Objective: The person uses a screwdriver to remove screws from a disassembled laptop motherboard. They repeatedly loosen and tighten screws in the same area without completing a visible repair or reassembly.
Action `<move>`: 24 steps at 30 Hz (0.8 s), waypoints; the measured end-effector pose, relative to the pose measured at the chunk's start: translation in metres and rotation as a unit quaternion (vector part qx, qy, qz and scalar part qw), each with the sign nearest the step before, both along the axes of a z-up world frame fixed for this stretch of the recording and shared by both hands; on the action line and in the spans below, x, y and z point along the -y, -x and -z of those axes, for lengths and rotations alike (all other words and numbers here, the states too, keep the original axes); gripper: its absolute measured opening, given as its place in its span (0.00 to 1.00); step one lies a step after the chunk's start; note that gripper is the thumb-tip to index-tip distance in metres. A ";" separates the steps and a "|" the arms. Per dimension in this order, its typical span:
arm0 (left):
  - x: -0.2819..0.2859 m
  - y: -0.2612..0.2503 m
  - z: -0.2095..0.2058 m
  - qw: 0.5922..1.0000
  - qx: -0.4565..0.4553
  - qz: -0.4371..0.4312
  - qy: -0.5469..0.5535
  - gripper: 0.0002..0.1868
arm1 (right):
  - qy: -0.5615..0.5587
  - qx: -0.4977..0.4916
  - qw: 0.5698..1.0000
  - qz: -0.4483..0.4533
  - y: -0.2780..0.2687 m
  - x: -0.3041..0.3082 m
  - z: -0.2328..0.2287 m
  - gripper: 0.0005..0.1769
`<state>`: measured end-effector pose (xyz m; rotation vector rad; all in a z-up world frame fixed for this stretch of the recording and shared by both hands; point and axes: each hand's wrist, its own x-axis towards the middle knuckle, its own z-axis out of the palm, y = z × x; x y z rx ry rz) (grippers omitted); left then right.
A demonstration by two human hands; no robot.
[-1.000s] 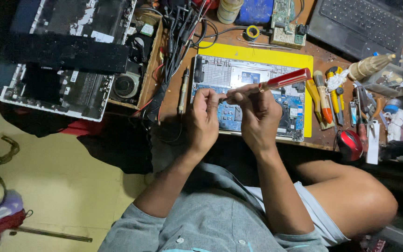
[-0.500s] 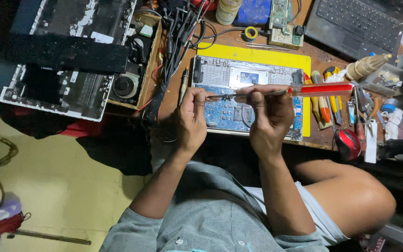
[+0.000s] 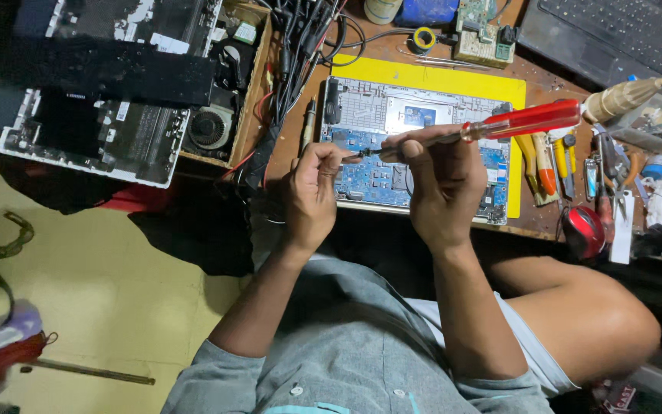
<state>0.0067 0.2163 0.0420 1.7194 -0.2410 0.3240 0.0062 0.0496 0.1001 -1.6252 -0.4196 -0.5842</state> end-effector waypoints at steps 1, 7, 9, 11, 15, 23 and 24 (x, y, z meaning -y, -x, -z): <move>-0.001 0.001 0.001 1.000 -0.001 -0.001 0.000 0.11 | 0.000 -0.001 1.000 -0.001 0.002 -0.002 -0.001 0.01; -0.019 0.007 0.001 1.000 0.001 -0.018 0.009 0.18 | 0.119 -0.010 0.992 -0.030 0.010 0.000 -0.006 0.03; -0.025 0.007 0.008 1.000 0.003 -0.021 0.002 0.17 | 0.227 0.003 0.974 0.000 0.012 0.000 -0.009 0.03; -0.028 0.009 0.010 1.000 0.002 -0.021 -0.004 0.17 | 0.224 -0.010 0.974 -0.008 0.011 0.001 -0.003 0.03; -0.028 0.011 0.008 1.000 0.006 -0.006 0.021 0.17 | 0.239 -0.010 0.971 -0.019 0.009 -0.004 -0.001 0.02; -0.030 0.013 0.015 1.000 0.005 -0.005 0.015 0.14 | 0.236 -0.032 0.971 -0.036 0.010 -0.004 0.001 0.02; -0.030 0.013 0.014 1.000 0.006 -0.002 0.021 0.13 | 0.230 -0.044 0.971 -0.043 0.011 -0.004 0.001 0.03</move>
